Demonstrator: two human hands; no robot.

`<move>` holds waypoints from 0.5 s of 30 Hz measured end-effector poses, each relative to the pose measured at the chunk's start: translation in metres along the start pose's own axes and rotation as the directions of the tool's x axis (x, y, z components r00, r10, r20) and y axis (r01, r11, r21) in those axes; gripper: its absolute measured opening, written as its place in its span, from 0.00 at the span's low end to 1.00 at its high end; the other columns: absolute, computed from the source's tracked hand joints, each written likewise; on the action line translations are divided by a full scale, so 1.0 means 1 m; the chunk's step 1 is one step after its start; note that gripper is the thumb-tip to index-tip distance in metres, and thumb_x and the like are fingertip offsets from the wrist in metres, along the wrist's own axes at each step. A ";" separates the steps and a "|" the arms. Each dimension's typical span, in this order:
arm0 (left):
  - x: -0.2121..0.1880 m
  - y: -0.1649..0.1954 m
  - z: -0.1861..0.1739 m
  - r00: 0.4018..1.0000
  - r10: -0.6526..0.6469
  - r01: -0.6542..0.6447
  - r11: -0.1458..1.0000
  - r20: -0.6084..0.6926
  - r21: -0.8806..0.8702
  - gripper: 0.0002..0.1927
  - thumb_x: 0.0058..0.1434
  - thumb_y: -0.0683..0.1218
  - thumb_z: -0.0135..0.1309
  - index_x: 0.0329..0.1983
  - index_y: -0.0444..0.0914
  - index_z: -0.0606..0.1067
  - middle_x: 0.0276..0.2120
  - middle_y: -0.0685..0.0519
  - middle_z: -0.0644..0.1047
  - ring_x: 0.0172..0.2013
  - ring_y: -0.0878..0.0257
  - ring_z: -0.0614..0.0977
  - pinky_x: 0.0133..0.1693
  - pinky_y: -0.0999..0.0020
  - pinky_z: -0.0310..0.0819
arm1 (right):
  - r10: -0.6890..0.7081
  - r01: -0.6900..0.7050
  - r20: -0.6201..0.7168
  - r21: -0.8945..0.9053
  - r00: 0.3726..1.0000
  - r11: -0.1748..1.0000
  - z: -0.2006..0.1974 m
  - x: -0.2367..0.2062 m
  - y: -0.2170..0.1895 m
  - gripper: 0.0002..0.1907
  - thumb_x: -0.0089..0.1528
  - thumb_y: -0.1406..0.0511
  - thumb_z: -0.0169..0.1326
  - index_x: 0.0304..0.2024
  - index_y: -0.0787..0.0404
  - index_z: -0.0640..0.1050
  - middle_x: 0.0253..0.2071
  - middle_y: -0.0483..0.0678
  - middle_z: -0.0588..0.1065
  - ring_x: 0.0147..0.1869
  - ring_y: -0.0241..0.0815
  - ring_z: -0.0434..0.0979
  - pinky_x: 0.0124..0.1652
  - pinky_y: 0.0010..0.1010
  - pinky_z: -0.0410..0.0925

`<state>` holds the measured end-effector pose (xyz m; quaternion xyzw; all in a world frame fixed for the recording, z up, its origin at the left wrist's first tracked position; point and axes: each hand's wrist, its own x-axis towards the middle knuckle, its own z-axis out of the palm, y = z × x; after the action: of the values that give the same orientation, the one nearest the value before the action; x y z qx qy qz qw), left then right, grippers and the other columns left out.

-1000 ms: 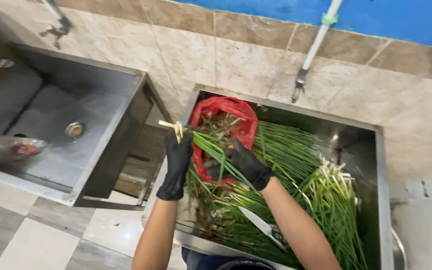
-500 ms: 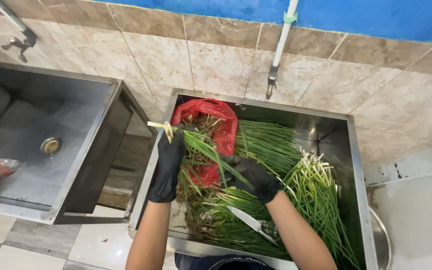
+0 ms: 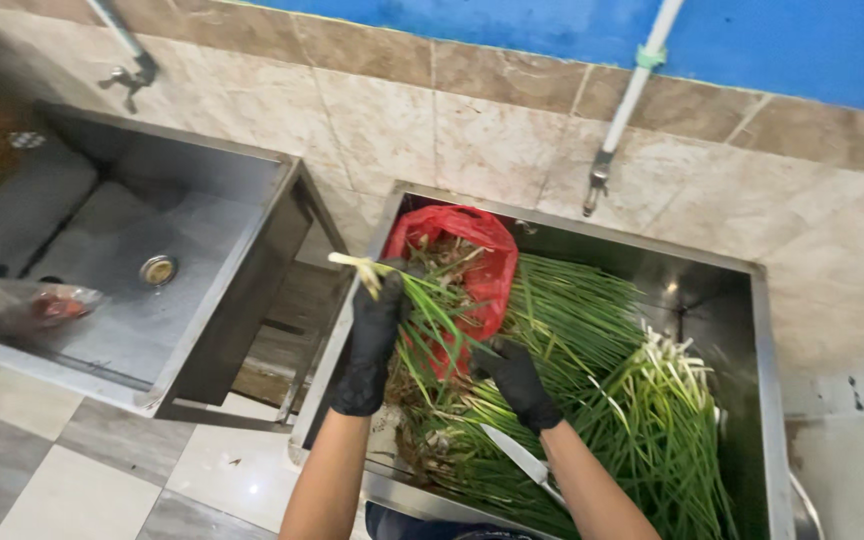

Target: The person stands at a stainless steel sink filled with green onions and trims them one at a time, cutting off the root ends with a knife and dropping the trimmed roots into a red plastic bag inside the sink. The trimmed green onions are set aside in the sink as the pile of discarded roots in the bag grows.

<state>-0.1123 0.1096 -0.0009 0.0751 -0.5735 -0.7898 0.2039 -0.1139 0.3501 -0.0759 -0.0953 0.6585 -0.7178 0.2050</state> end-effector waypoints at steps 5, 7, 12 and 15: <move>-0.013 -0.003 0.001 0.999 -0.007 0.007 1.000 0.053 0.010 0.11 0.70 0.49 0.58 0.43 0.36 0.74 0.27 0.60 0.72 0.25 0.72 0.70 0.27 0.74 0.62 | 0.055 -0.059 -0.050 -0.081 0.997 0.995 0.013 0.033 0.030 0.08 0.61 0.65 0.57 0.34 0.65 0.81 0.29 0.49 0.79 0.32 0.39 0.78 0.35 0.33 0.70; -0.017 0.000 -0.002 1.000 -0.023 0.023 0.999 -0.006 0.042 0.10 0.69 0.48 0.58 0.41 0.36 0.74 0.26 0.60 0.73 0.24 0.72 0.70 0.27 0.73 0.63 | 0.108 -0.110 -0.024 -0.259 0.994 0.960 0.015 0.043 0.033 0.09 0.61 0.65 0.58 0.35 0.67 0.82 0.30 0.52 0.80 0.33 0.42 0.79 0.37 0.35 0.71; -0.017 0.011 -0.023 0.992 -0.129 0.126 0.976 0.004 0.177 0.06 0.62 0.44 0.62 0.35 0.36 0.78 0.23 0.60 0.73 0.23 0.71 0.70 0.26 0.72 0.62 | 0.140 -0.102 0.037 -0.514 0.989 0.852 0.003 0.071 0.017 0.13 0.58 0.64 0.61 0.40 0.68 0.84 0.37 0.56 0.83 0.42 0.47 0.83 0.45 0.37 0.75; -0.020 0.003 -0.027 0.985 -0.172 0.160 0.953 0.026 0.256 0.07 0.62 0.45 0.64 0.33 0.35 0.81 0.24 0.60 0.76 0.25 0.72 0.73 0.28 0.72 0.67 | -0.071 0.098 0.081 -0.409 0.994 0.907 0.006 0.099 -0.008 0.16 0.64 0.64 0.55 0.52 0.66 0.78 0.50 0.55 0.78 0.55 0.46 0.77 0.55 0.37 0.69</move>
<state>-0.0838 0.0937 -0.0095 0.1295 -0.6659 -0.7262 0.1121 -0.2019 0.3032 -0.0800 -0.1879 0.7835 -0.5674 0.1703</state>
